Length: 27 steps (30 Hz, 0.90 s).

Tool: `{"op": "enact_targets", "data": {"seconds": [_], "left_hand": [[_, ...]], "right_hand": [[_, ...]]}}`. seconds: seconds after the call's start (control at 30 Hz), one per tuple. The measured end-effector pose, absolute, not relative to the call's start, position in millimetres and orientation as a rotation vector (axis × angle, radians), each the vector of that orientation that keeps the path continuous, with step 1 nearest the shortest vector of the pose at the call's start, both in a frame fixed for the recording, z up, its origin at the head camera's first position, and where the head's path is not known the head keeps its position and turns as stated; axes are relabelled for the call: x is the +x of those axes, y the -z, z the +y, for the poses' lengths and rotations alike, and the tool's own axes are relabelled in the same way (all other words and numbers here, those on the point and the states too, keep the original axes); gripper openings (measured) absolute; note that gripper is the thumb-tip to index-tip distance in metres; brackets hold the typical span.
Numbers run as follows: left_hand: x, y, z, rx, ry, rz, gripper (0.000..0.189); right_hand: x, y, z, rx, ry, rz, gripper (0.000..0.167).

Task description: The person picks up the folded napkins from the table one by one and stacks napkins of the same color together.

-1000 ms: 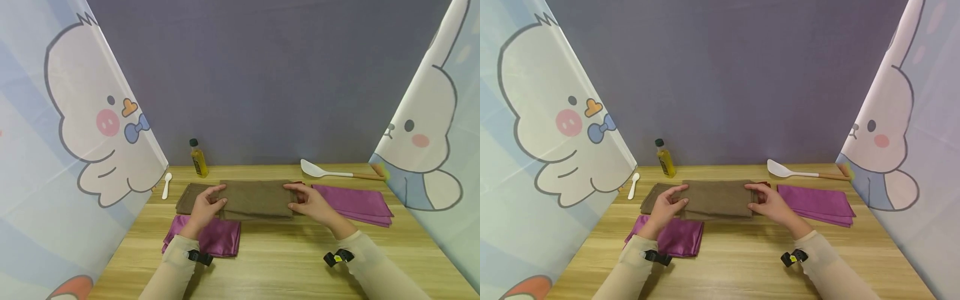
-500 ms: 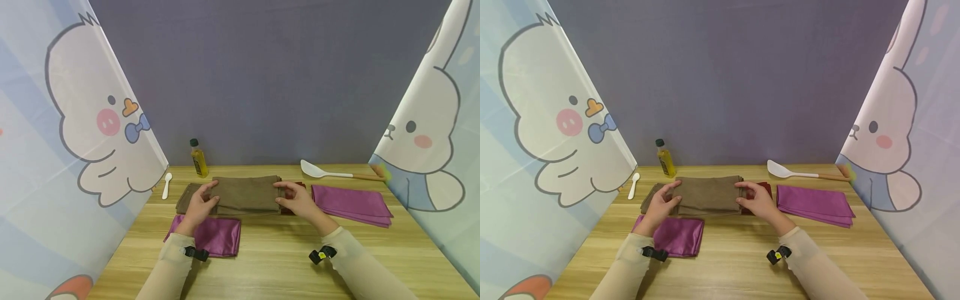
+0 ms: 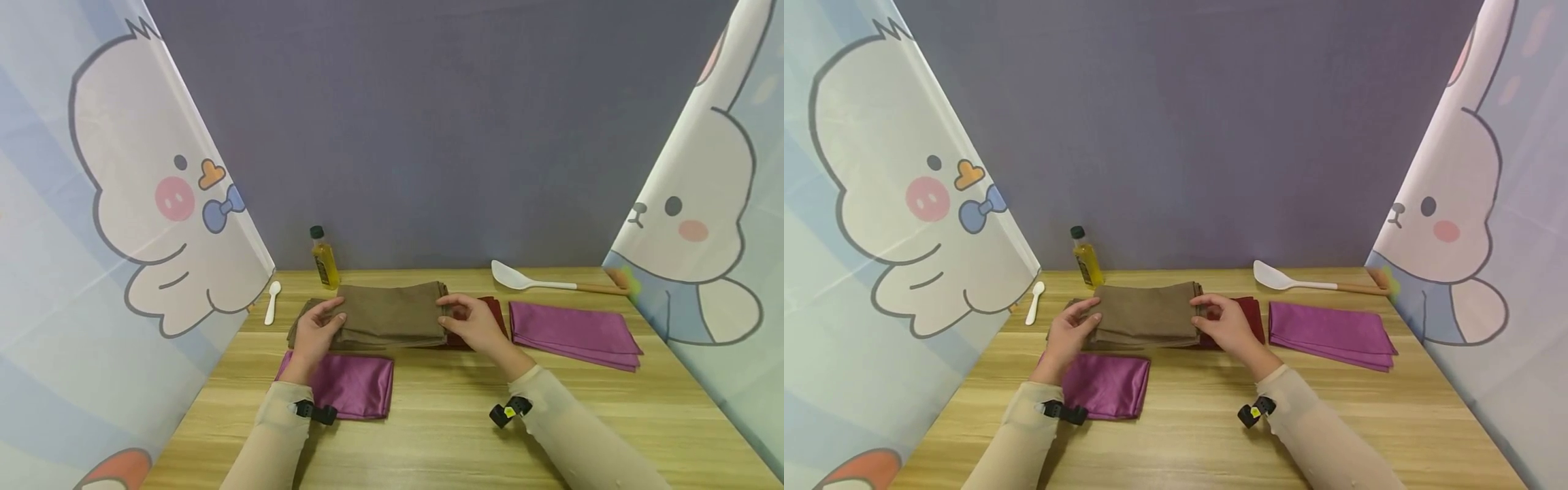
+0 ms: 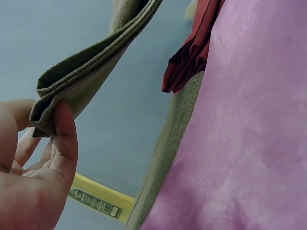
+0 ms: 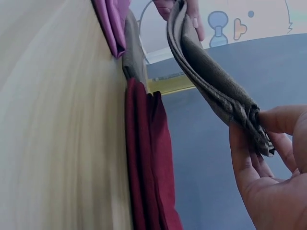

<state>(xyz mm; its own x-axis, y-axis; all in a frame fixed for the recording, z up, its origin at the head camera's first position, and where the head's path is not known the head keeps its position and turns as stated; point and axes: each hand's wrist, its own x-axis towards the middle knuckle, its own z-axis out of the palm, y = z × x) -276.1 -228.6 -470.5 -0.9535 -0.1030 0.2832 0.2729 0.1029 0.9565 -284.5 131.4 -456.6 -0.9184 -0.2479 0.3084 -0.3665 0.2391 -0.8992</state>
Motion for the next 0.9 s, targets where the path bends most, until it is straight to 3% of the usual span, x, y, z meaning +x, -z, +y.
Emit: {"op": "enact_targets", "data": {"seconds": [0.9], "left_hand": [[-283.2, 482.7, -251.4, -0.113, 2.071, -2.023, 0.048]], "right_hand": [[-298.3, 467.6, 92.1, 0.549, -1.778, -2.441, 0.04]]}}
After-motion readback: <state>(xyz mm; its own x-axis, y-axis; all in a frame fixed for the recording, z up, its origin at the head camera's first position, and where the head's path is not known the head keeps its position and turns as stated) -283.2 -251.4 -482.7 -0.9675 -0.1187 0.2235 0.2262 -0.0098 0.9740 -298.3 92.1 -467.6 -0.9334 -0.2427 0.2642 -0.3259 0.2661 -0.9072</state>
